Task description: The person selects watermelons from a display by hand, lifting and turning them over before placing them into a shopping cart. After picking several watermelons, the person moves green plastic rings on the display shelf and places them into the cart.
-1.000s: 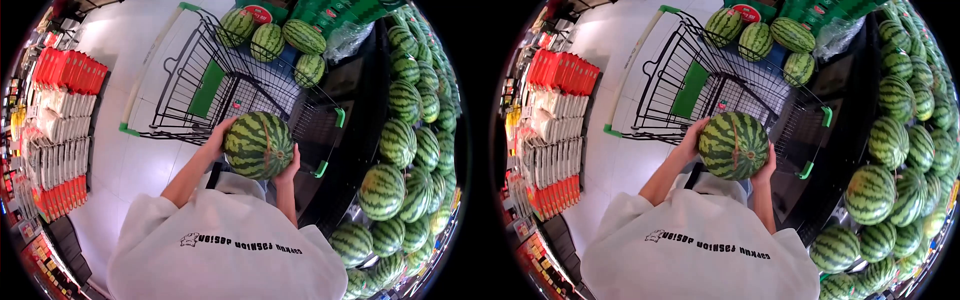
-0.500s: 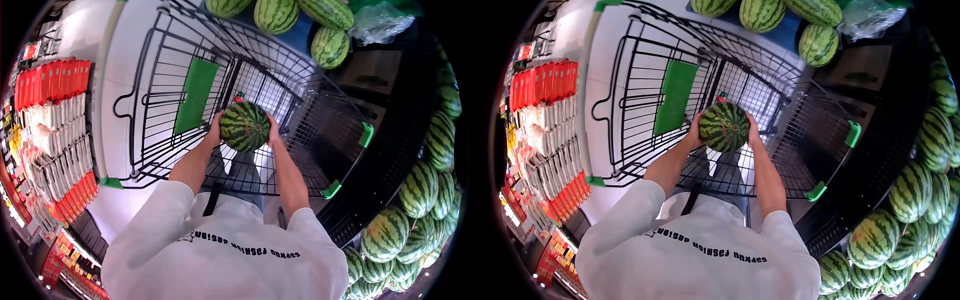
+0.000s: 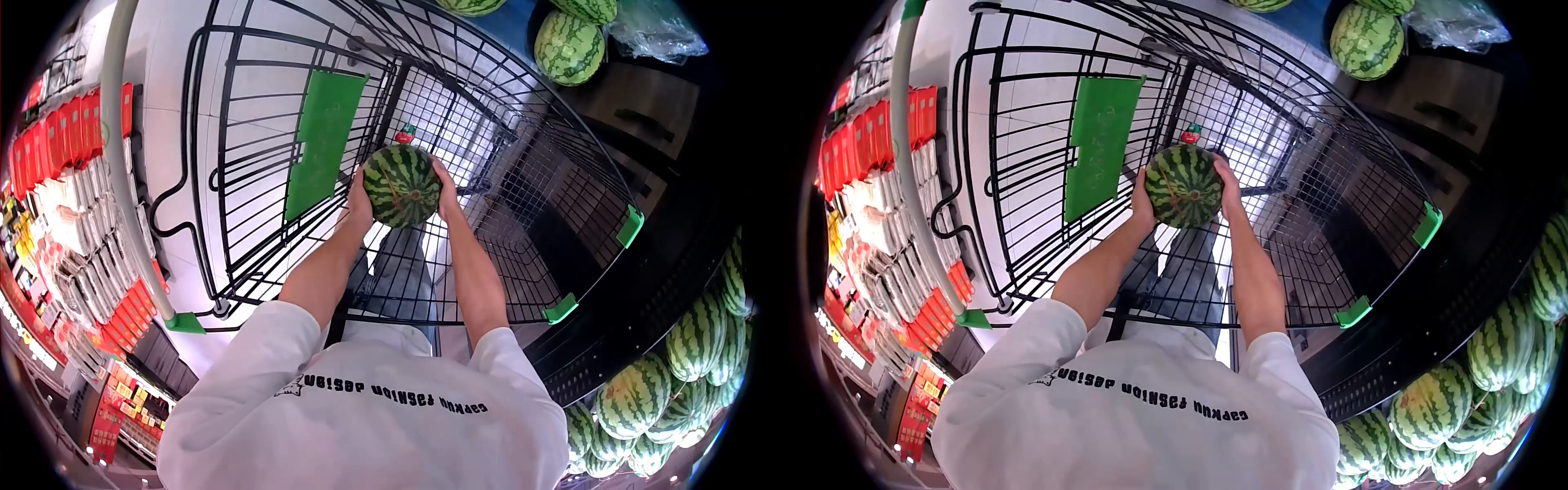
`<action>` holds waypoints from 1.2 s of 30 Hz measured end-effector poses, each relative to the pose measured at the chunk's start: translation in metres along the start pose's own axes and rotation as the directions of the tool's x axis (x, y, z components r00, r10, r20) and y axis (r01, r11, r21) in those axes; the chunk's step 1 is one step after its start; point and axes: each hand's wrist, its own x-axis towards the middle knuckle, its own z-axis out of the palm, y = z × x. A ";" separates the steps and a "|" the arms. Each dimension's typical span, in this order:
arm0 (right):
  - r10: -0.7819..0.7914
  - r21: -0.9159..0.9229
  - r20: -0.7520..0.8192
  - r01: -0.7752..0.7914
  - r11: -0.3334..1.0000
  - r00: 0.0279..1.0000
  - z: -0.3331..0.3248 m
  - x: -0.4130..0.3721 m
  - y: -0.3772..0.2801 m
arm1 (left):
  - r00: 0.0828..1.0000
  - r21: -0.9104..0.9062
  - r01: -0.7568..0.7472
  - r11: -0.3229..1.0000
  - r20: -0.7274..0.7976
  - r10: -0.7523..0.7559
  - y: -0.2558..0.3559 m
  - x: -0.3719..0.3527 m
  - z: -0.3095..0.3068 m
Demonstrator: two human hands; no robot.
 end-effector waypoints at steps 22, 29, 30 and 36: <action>-0.532 -0.933 -0.118 0.090 0.348 0.839 0.010 -0.261 0.003 | 0.883 0.861 -0.468 0.199 0.466 0.064 0.005 -0.067 -0.035; -0.879 -0.858 -0.303 0.296 0.419 0.368 0.042 -0.366 0.037 | 0.473 0.578 -0.805 0.137 0.764 -0.440 0.018 -0.201 0.014; -0.875 -0.846 -0.360 0.282 0.452 0.325 0.040 -0.378 0.044 | 0.356 0.387 -0.922 0.003 0.850 -0.389 0.017 -0.195 0.016; -0.747 -0.720 -0.571 0.228 0.655 0.341 -0.019 -0.434 0.147 | 0.001 -0.163 -0.941 -0.296 0.874 -0.485 0.026 -0.260 0.059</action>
